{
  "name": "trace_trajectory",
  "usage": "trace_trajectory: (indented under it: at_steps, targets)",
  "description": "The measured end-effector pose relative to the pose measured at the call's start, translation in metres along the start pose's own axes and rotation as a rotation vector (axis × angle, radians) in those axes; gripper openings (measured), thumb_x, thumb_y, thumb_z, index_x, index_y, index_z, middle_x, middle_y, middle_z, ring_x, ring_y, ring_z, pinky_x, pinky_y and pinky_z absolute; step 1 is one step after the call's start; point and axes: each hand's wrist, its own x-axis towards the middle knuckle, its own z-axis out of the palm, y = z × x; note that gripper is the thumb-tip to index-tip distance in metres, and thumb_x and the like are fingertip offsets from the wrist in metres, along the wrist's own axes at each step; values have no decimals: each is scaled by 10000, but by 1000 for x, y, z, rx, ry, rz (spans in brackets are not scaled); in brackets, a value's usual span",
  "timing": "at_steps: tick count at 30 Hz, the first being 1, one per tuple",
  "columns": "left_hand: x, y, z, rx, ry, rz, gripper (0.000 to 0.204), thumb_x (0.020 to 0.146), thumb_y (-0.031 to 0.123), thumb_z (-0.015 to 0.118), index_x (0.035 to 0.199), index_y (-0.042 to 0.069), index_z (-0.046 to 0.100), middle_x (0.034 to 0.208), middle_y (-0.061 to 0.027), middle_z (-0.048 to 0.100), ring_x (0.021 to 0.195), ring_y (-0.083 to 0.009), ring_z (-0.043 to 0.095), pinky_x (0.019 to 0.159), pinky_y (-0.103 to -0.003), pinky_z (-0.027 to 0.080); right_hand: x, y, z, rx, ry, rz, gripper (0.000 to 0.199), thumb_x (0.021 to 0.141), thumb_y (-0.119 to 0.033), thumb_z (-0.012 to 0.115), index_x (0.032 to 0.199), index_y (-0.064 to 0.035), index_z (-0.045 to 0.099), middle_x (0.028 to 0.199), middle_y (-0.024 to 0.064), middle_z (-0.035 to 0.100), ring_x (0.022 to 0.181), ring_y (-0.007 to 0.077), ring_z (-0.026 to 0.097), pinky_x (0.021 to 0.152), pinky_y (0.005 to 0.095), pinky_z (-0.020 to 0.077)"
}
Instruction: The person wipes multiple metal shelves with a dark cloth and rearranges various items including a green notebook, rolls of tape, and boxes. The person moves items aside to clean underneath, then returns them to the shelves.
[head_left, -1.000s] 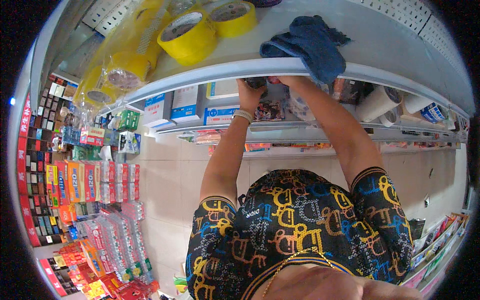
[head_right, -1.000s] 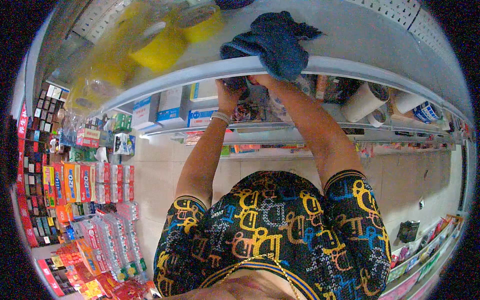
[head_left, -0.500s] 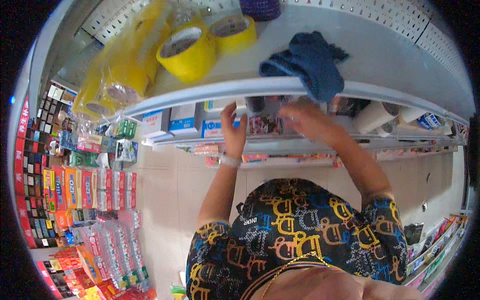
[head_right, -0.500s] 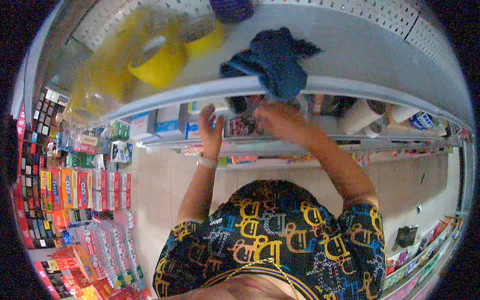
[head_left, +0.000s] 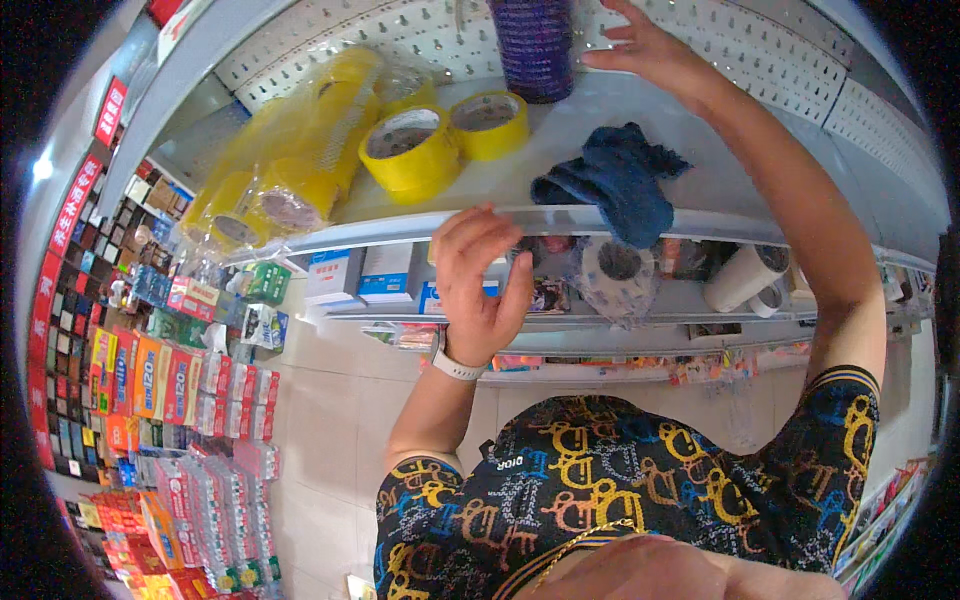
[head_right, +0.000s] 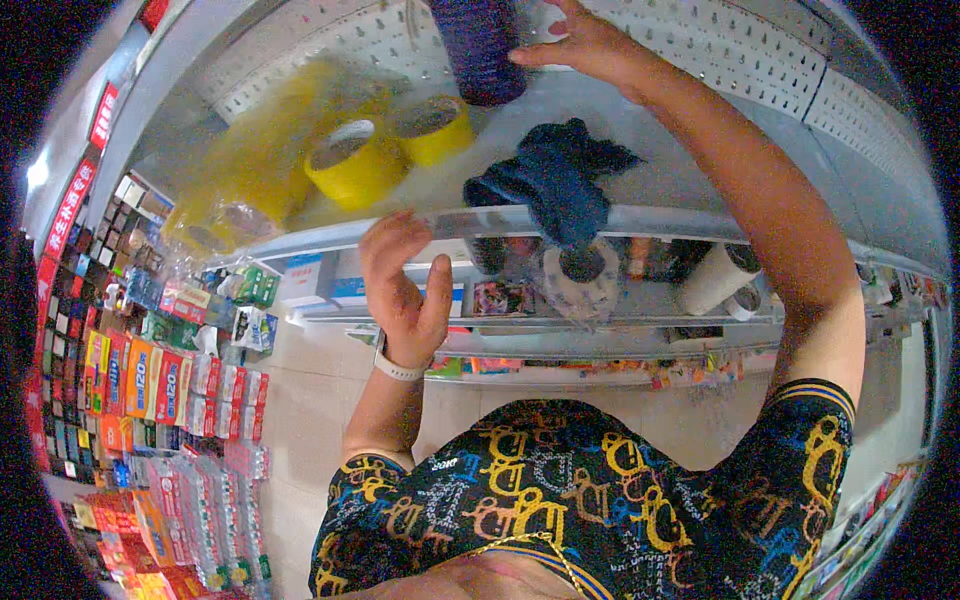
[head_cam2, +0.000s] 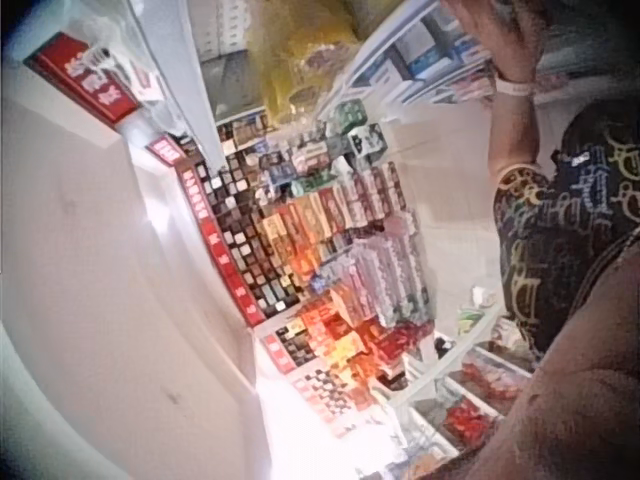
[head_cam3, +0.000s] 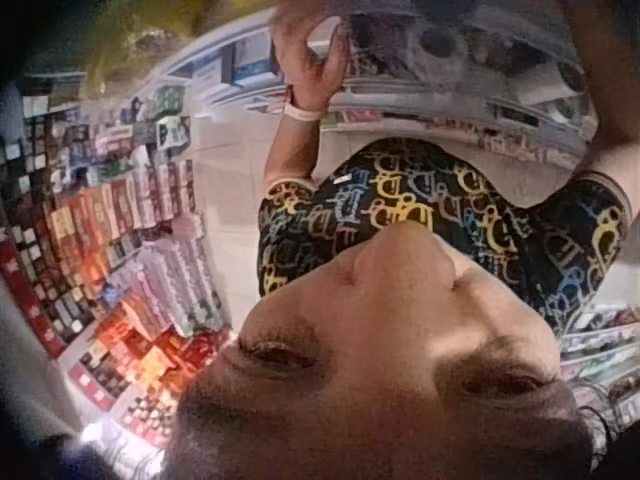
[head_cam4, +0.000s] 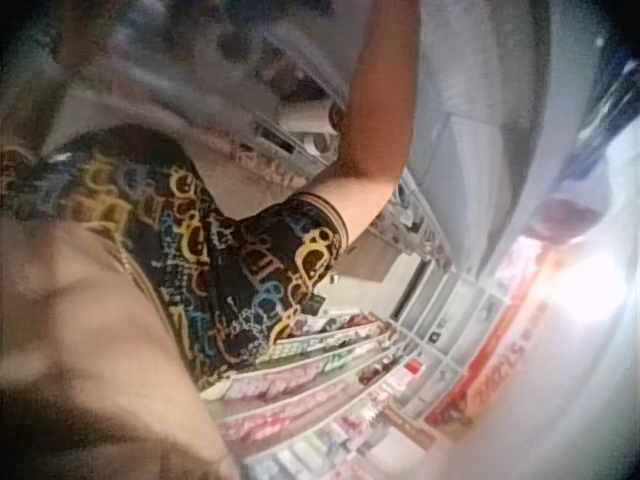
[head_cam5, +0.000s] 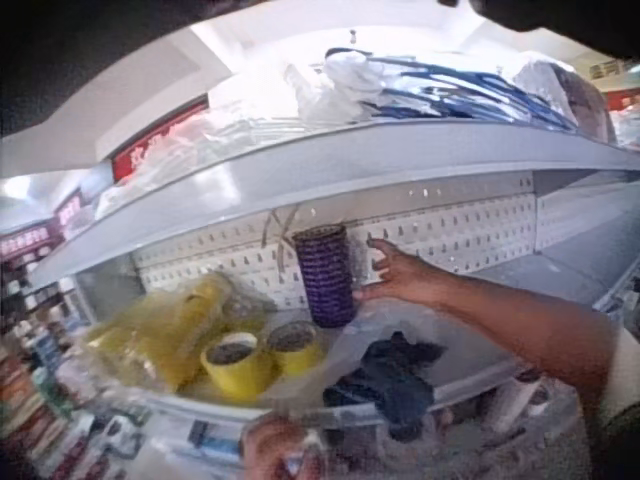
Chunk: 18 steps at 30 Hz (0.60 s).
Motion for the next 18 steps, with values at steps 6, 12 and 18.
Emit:
trace_trajectory:
  at_steps: [6, 12, 18]
  targets:
    - [41, -18, -32, 351, 97, -62, 655, 724, 81, 753, 1297, 21, 442, 1319, -191, 466, 1239, -364, 420, 1046, -451, 328, 66, 38, 60, -95, -7, -20, 1168, 650, -456, 835, 1504, -109, 119, 1430, 213, 367, 1334, 317, 367, 1123, 417, 253]
    - [65, -48, -48, 512, -23, -175, 770, 679, 156, 814, 1329, 58, 411, 1349, -244, 389, 1237, -435, 402, 1024, -475, 375, 88, 58, 94, 167, -30, -61, 1183, 647, -408, 853, 1463, -11, 94, 1384, 199, 402, 1314, 284, 383, 1117, 399, 272]
    - [62, -54, -42, 427, -29, -260, 904, 610, 255, 862, 1341, 49, 372, 1208, -229, 493, 1103, -418, 510, 928, -457, 448, 73, 47, 98, 309, 71, -66, 1092, 669, -343, 855, 1418, -20, 130, 1364, 175, 421, 1284, 248, 410, 1092, 372, 307]
